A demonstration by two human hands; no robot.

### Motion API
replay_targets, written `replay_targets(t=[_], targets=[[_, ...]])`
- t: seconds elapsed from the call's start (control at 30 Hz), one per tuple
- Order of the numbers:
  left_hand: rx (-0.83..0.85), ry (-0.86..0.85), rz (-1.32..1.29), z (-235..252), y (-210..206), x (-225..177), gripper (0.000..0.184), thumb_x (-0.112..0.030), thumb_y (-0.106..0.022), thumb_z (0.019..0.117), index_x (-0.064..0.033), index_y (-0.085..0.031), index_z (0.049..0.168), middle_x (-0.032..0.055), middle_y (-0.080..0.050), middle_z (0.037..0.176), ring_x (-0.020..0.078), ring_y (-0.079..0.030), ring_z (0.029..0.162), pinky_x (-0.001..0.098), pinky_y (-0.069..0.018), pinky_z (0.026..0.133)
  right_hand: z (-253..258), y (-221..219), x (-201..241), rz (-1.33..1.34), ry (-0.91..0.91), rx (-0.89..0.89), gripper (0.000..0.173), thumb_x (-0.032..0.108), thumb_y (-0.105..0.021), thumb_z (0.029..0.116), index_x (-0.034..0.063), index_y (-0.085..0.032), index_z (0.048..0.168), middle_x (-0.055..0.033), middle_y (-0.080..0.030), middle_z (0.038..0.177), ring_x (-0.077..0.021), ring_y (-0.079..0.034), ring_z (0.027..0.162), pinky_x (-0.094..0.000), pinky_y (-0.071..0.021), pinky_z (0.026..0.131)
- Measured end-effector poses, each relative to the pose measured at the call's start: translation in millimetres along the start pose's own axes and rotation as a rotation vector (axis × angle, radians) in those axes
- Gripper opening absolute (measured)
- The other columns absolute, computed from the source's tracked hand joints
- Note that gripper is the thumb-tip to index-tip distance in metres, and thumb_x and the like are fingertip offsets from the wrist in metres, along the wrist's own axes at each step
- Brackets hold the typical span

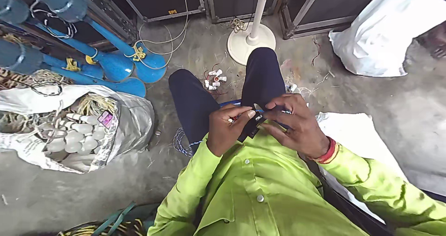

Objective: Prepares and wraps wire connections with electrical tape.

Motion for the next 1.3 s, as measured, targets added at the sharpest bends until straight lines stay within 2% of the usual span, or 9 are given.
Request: replay_targets(t=[0.23,0.37,0.43,0.53,0.63,0.73,0.9,1.03,1.3], targets=[[0.144,0.037,-0.296,8.0,-10.8,3.1,0.015,-0.006,-0.065,0.0976,0.0002,-0.077,0.103,0.0038,-0.071,0.093,0.0062,-0.066,0.08,0.0222,-0.0568,0.071,5.2,9.1,-4.4,0.827,-0.35,0.058,0.007,0.02,-0.082,0.0867,0.0128,-0.08,0.087,0.0018,-0.066,0.099,-0.0084,-0.063,0.091,-0.0211,-0.057,0.076],[0.134,-0.113,-0.116,4.9,-14.4,2.0,0.018,-0.009,-0.062,0.1007,0.0006,-0.077,0.105,0.0052,-0.069,0.095,0.0075,-0.064,0.085,0.0233,-0.0567,0.076,7.1,9.0,-2.3,1.127,-0.417,-0.011,0.01,0.025,-0.077,0.0916,0.015,-0.08,0.09,0.0024,-0.067,0.105,-0.0087,-0.063,0.098,-0.025,-0.0561,0.082],[0.145,-0.235,0.058,-3.6,-19.5,-3.9,0.019,-0.01,-0.06,0.0991,-0.001,-0.077,0.1,0.0084,-0.07,0.096,0.013,-0.066,0.09,0.0307,-0.0563,0.082,8.9,7.2,-3.4,1.19,-0.427,0.012,0.022,0.028,-0.071,0.0969,0.0115,-0.078,0.109,-0.0034,-0.068,0.121,-0.0145,-0.063,0.111,-0.0312,-0.0557,0.093],[0.144,-0.309,0.198,-7.7,-21.2,-8.5,0.018,-0.016,-0.067,0.0941,-0.0036,-0.078,0.102,0.0084,-0.069,0.095,0.016,-0.065,0.088,0.0344,-0.0549,0.08,12.1,5.7,-4.6,1.131,-0.42,0.197,0.055,0.033,-0.063,0.1011,0.0057,-0.053,0.148,-0.0113,-0.058,0.144,-0.0235,-0.058,0.128,-0.0384,-0.0506,0.107],[0.064,-0.34,0.229,-5.1,-16.7,-14.1,0.016,-0.018,-0.075,0.0904,-0.0037,-0.08,0.096,0.0081,-0.071,0.089,0.0143,-0.067,0.082,0.0313,-0.0563,0.075,7.6,5.2,-13.0,0.856,-0.458,0.359,0.071,0.017,-0.064,0.0919,0.0107,-0.04,0.158,-0.0048,-0.051,0.154,-0.0193,-0.052,0.137,-0.036,-0.05,0.11],[0.015,-0.369,0.251,-4.6,-14.7,-20.4,0.013,-0.014,-0.075,0.0897,-0.0019,-0.08,0.092,0.0088,-0.072,0.085,0.0142,-0.067,0.079,0.0294,-0.0565,0.073,-1.7,-2.5,-25.3,0.437,-0.44,0.434,0.078,0.027,-0.068,0.0845,0.0212,-0.043,0.158,-0.0017,-0.048,0.154,-0.012,-0.048,0.138,-0.0333,-0.0491,0.106],[-0.135,-0.498,0.47,-13.0,-9.7,-24.6,0.014,-0.015,-0.077,0.089,-0.0018,-0.079,0.09,0.0097,-0.071,0.08,0.0176,-0.068,0.077,0.0284,-0.0565,0.075,-15.6,-21.3,-26.2,0.18,-0.391,0.428,0.07,0.051,-0.066,0.0894,0.0131,-0.057,0.148,-0.0153,-0.053,0.151,-0.0335,-0.046,0.143,-0.0534,-0.0427,0.111],[-0.203,-0.623,0.569,-15.5,-8.3,-23.9,0.017,-0.014,-0.076,0.0916,0.0003,-0.077,0.1,0.0109,-0.069,0.081,0.0196,-0.066,0.076,0.0315,-0.056,0.076,-11.5,-27.3,-25.8,0.128,-0.357,0.436,0.068,0.055,-0.063,0.0919,0.0121,-0.059,0.145,-0.0098,-0.06,0.145,-0.0355,-0.047,0.141,-0.0618,-0.0366,0.111],[-0.25,-0.564,0.583,-15.0,1.7,-35.1,0.016,-0.017,-0.069,0.096,-0.0053,-0.08,0.1,0.0072,-0.068,0.077,0.0172,-0.064,0.071,0.0329,-0.052,0.071,-3.8,-4.2,-17.2,0.341,-0.307,0.011,0.04,0.027,-0.071,0.0942,0.0067,-0.068,0.129,-0.0043,-0.07,0.125,-0.013,-0.066,0.115,-0.0331,-0.0572,0.099]])
Point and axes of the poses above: each hand's wrist, its own z-axis towards the middle knuckle, its own y-axis out of the back of the hand, x = y × z, the point moved 7 cm from there along z, towards the middle knuckle
